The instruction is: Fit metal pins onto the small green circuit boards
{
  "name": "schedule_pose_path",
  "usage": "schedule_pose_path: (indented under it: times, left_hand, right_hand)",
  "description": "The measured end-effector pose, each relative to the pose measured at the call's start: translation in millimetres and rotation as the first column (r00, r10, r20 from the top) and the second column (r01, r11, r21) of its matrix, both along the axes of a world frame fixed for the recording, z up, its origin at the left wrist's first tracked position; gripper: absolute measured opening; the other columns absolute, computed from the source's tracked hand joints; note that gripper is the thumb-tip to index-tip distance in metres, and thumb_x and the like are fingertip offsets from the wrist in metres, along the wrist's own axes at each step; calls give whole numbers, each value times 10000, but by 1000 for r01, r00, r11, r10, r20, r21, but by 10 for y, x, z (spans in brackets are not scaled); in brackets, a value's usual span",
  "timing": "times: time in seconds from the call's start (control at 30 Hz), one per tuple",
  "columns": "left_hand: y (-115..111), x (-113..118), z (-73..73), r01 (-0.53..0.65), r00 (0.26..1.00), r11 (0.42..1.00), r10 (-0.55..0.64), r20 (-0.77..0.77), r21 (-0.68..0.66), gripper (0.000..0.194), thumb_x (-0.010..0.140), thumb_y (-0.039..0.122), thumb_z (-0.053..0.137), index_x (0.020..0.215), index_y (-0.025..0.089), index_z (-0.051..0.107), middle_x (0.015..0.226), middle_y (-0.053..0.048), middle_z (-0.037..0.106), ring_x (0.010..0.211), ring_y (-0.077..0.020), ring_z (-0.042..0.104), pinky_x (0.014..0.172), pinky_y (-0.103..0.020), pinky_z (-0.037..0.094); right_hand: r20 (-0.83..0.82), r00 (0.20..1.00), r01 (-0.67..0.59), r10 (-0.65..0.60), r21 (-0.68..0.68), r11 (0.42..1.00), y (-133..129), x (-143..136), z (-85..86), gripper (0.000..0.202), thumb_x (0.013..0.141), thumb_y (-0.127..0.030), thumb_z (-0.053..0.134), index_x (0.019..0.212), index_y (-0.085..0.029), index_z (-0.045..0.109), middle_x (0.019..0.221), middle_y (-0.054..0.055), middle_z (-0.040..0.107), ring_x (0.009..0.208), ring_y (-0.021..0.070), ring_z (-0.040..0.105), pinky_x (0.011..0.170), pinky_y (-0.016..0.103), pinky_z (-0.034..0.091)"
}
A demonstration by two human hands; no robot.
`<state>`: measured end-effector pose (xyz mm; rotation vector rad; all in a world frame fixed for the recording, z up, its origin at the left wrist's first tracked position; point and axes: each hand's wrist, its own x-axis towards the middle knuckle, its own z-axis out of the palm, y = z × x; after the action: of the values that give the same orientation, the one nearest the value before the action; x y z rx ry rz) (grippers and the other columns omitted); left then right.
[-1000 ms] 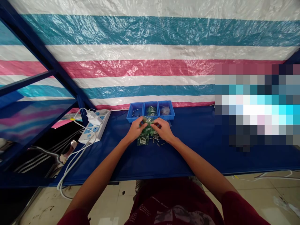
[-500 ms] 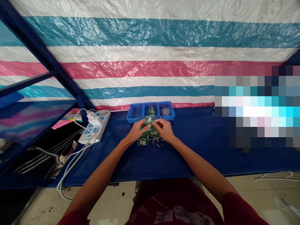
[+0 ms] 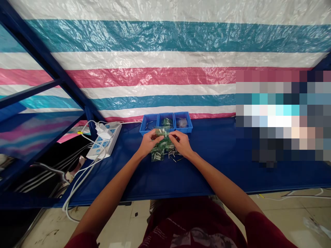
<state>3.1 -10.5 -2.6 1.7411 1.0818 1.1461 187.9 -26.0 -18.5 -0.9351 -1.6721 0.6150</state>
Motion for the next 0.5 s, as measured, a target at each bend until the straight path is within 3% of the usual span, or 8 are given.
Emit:
schedule_pose_path:
  times: [0.17, 0.37, 0.5]
  left_hand:
    - [30, -4, 24, 54, 997, 996, -49, 58, -72, 359, 687, 473, 757, 720, 141, 626, 639, -3, 579, 558, -116, 509, 505, -226, 415]
    - [14, -20, 42, 154, 986, 969, -137, 101, -192, 382, 721, 488, 730, 666, 138, 589, 581, -7, 591, 491, -103, 497, 470, -220, 380]
    - [-2, -16, 31, 206, 977, 945, -184, 108, -255, 390, 763, 489, 704, 644, 142, 570, 552, -1, 574, 467, -98, 489, 457, -217, 358]
  right_hand:
    - [0, 1000, -7, 7, 5, 1000, 1, 2, -26, 255, 923, -372, 493, 869, -187, 660, 795, 39, 649, 641, 143, 559, 604, 264, 464]
    - [4, 999, 46, -46, 86, 995, 20, 11, -57, 315, 937, -250, 431, 1212, -233, 584, 1032, 79, 591, 747, 156, 570, 616, 277, 489]
    - [68, 997, 30, -43, 175, 984, 37, 13, -72, 274, 943, -235, 440, 1136, -249, 635, 1114, 95, 540, 768, 156, 570, 659, 300, 507]
